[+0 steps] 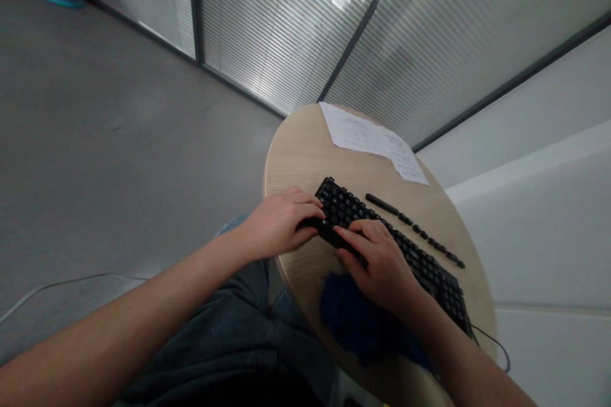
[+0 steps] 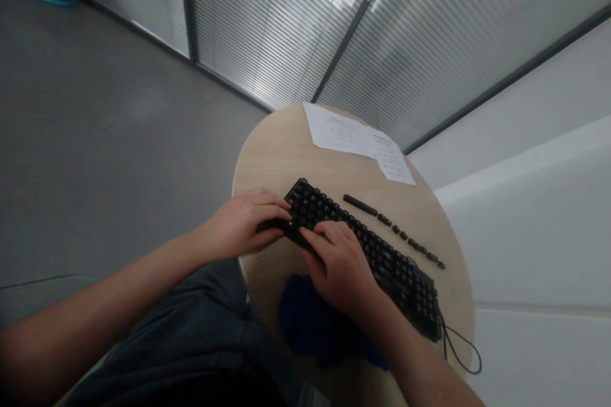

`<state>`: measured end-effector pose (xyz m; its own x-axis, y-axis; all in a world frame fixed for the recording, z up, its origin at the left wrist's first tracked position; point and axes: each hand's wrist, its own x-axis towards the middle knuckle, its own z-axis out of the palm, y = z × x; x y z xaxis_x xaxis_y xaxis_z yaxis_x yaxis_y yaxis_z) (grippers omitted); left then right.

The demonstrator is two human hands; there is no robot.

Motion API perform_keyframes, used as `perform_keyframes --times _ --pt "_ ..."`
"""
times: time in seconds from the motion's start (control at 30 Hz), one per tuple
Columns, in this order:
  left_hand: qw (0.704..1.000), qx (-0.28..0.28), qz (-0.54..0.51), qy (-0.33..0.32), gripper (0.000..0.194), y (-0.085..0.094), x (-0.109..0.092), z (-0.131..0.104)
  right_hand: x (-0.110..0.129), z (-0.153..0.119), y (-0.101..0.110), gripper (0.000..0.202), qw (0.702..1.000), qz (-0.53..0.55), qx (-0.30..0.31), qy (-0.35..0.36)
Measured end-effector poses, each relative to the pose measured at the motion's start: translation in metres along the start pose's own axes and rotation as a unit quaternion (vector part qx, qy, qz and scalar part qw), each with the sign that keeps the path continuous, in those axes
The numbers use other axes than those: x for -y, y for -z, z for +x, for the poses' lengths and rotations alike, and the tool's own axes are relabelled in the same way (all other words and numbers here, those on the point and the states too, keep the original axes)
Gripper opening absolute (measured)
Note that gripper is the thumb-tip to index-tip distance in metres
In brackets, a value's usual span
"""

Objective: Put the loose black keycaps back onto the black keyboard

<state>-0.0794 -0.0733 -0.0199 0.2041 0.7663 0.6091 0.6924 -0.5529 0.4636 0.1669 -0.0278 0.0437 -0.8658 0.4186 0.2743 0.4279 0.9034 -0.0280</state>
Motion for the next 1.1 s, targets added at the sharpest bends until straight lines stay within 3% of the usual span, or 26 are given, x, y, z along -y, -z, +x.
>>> perform_keyframes --times 0.13,0.27,0.43,0.57,0.73,0.83,1.0,1.1 --pt "0.996 -0.018 0.059 -0.057 0.027 -0.002 -0.011 0.000 -0.024 -0.020 0.020 0.030 0.995 -0.013 -0.079 -0.057" --pt "0.990 -0.019 0.108 -0.085 0.025 -0.015 -0.029 0.000 -0.074 -0.036 0.036 0.026 0.987 -0.011 -0.086 -0.138" --pt "0.988 -0.013 0.130 -0.086 0.022 -0.021 -0.037 0.003 -0.146 -0.033 0.038 0.024 0.966 -0.021 -0.037 -0.254" --pt "0.986 0.012 0.141 -0.084 0.022 -0.017 -0.036 0.005 -0.179 -0.012 0.026 0.022 0.956 -0.043 0.032 -0.288" --pt "0.988 0.003 0.128 -0.084 0.023 -0.016 -0.035 0.003 -0.187 0.013 0.008 0.023 0.957 -0.033 0.116 -0.262" --pt "0.989 -0.004 0.117 -0.086 0.022 -0.017 -0.033 0.000 -0.189 0.020 0.000 0.022 0.957 -0.024 0.137 -0.256" --pt "0.989 -0.009 0.119 -0.088 0.027 -0.018 -0.031 -0.001 -0.187 0.023 -0.004 0.023 0.958 -0.003 0.140 -0.250" --pt "0.989 -0.007 0.115 -0.089 0.031 -0.016 -0.029 0.000 -0.174 0.016 0.009 0.025 0.964 -0.001 0.075 -0.256"
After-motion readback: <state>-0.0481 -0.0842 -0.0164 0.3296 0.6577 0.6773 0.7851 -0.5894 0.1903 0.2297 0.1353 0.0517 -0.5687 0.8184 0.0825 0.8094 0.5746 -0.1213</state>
